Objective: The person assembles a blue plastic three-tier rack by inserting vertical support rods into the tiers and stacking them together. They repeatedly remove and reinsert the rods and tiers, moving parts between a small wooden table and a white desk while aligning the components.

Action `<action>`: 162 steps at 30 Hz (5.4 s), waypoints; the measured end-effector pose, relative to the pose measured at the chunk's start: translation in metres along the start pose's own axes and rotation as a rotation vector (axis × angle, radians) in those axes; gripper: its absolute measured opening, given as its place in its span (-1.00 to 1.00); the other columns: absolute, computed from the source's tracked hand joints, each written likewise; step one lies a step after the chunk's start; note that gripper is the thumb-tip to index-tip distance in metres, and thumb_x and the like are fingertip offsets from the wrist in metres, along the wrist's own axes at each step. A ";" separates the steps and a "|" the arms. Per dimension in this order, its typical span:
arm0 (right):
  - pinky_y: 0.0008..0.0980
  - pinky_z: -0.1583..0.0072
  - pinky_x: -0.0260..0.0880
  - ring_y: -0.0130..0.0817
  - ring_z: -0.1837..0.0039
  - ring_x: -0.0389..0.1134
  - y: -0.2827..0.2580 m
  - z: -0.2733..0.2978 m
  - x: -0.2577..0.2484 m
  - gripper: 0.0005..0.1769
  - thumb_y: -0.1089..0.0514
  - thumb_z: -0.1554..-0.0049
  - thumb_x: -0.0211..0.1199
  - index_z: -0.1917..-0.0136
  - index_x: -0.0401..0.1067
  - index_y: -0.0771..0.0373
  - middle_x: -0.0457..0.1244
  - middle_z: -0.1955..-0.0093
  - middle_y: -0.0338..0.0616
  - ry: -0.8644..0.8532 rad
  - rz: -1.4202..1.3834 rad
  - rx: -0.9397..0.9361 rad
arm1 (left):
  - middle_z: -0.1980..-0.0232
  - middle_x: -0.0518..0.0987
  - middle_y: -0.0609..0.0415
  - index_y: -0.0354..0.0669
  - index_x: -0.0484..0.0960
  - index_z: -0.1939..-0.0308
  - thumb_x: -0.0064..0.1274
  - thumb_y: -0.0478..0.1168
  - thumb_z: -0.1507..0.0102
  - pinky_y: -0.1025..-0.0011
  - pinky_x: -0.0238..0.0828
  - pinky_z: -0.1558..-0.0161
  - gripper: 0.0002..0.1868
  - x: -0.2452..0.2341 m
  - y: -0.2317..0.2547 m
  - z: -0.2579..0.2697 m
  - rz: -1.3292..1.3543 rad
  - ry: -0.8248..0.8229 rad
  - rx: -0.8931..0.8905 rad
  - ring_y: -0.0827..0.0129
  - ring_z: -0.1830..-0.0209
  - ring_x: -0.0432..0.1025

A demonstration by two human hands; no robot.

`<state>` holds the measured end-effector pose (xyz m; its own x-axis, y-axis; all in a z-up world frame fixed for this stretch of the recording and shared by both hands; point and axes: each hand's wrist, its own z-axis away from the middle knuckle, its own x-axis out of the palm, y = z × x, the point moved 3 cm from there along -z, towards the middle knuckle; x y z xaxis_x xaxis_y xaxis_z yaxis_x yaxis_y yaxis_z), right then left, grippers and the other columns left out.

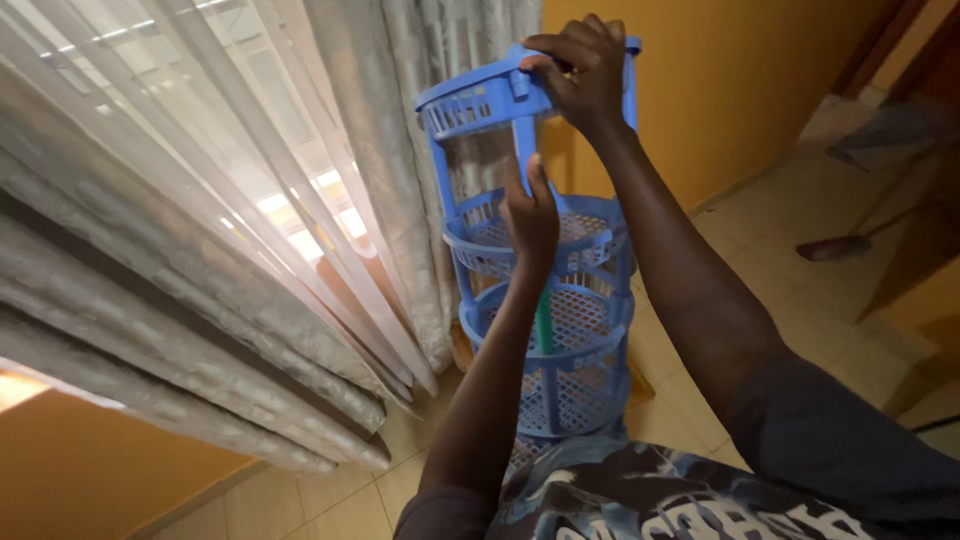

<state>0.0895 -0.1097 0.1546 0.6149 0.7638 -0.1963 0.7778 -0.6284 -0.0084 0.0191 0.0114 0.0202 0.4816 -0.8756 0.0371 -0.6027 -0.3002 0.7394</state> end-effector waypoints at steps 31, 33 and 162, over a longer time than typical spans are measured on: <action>-0.46 0.26 0.31 -0.53 0.36 0.20 0.065 0.178 -0.012 -0.61 -0.17 -0.34 0.07 -0.07 0.35 0.20 0.19 0.33 -0.33 -0.067 -0.879 1.248 | 0.60 0.31 0.24 -0.01 0.40 0.27 -0.12 0.13 -0.43 0.52 0.03 0.74 -0.65 -0.049 -0.045 -0.032 0.500 -0.255 -0.462 0.59 0.75 0.13; -0.44 0.36 0.20 -0.53 0.44 0.09 0.052 0.175 -0.010 -0.57 -0.24 -0.34 0.05 -0.04 0.30 0.19 0.12 0.38 -0.32 -0.039 -0.975 1.284 | 0.58 0.34 0.24 -0.02 0.38 0.25 -0.12 0.14 -0.45 0.56 0.04 0.74 -0.63 -0.055 -0.055 -0.043 0.532 -0.284 -0.420 0.60 0.73 0.16; -0.29 -0.22 0.50 -0.18 -0.20 0.48 -0.134 0.026 0.005 -0.66 0.18 -0.28 0.35 -0.30 0.50 0.30 0.41 -0.19 0.04 -0.037 -0.366 0.340 | 0.31 0.49 -0.24 -0.34 0.32 -0.22 -0.18 -0.03 -0.47 0.11 0.32 0.28 -0.57 -0.119 -0.007 0.018 -0.121 -0.429 -0.231 0.08 0.36 0.41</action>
<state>-0.0151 -0.0251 0.1295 0.2996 0.9414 -0.1548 0.8518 -0.3370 -0.4012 -0.0457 0.1109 -0.0012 0.2052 -0.9308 -0.3024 -0.3788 -0.3604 0.8524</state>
